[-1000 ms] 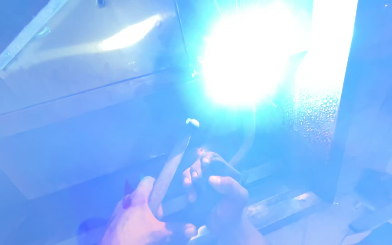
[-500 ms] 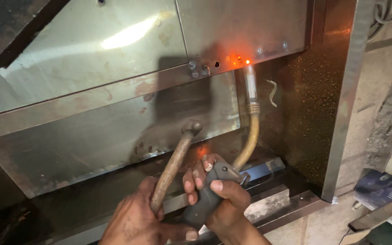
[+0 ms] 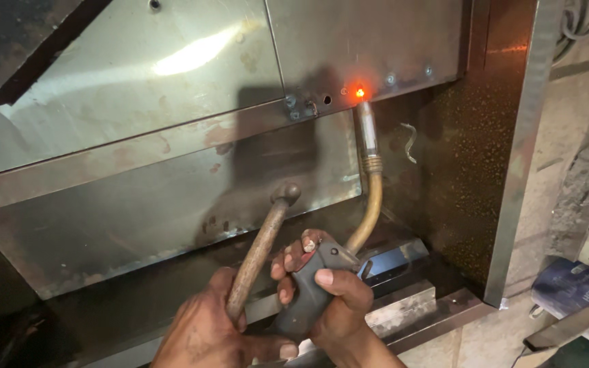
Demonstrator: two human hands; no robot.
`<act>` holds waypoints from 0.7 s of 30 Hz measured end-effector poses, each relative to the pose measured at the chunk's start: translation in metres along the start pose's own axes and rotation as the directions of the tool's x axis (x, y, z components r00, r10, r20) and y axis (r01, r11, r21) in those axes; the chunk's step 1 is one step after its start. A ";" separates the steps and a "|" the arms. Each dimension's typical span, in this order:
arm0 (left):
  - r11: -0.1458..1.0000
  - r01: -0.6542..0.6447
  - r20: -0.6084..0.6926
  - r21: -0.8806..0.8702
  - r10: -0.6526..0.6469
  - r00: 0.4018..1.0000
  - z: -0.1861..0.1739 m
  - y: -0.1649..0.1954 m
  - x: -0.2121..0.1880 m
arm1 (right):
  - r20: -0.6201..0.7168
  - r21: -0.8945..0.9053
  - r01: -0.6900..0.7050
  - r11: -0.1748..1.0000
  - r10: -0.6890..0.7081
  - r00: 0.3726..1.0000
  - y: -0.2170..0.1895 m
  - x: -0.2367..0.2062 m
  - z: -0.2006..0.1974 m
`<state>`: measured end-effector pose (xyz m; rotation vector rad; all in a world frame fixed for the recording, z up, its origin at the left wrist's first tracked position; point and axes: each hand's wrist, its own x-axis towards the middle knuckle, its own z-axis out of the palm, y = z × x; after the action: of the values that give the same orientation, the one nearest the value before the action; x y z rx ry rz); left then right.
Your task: The person welds a metal sheet using a welding torch, creating bright sparks and molten metal. They hold a hammer in the other hand, occasionally tapping the weld area.
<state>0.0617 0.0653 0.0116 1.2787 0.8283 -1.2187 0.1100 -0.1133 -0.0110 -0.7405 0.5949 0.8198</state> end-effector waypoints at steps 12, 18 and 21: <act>0.990 0.078 0.015 0.119 -0.080 0.997 -0.002 -0.001 0.001 | -0.058 0.044 -0.025 0.999 0.027 0.998 0.001 -0.001 -0.003; 0.999 0.037 -0.076 0.004 -0.037 0.996 0.006 -0.014 0.011 | -0.044 0.014 -0.111 0.994 0.112 0.993 -0.012 -0.003 -0.007; 0.999 -0.034 -0.105 -0.010 0.033 0.994 0.011 -0.017 0.008 | 0.035 0.078 -0.060 0.995 0.058 0.998 -0.009 -0.003 -0.009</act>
<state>0.0450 0.0548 0.0016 1.3508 0.8848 -1.1268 0.1140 -0.1256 -0.0110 -0.6385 0.6193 0.8565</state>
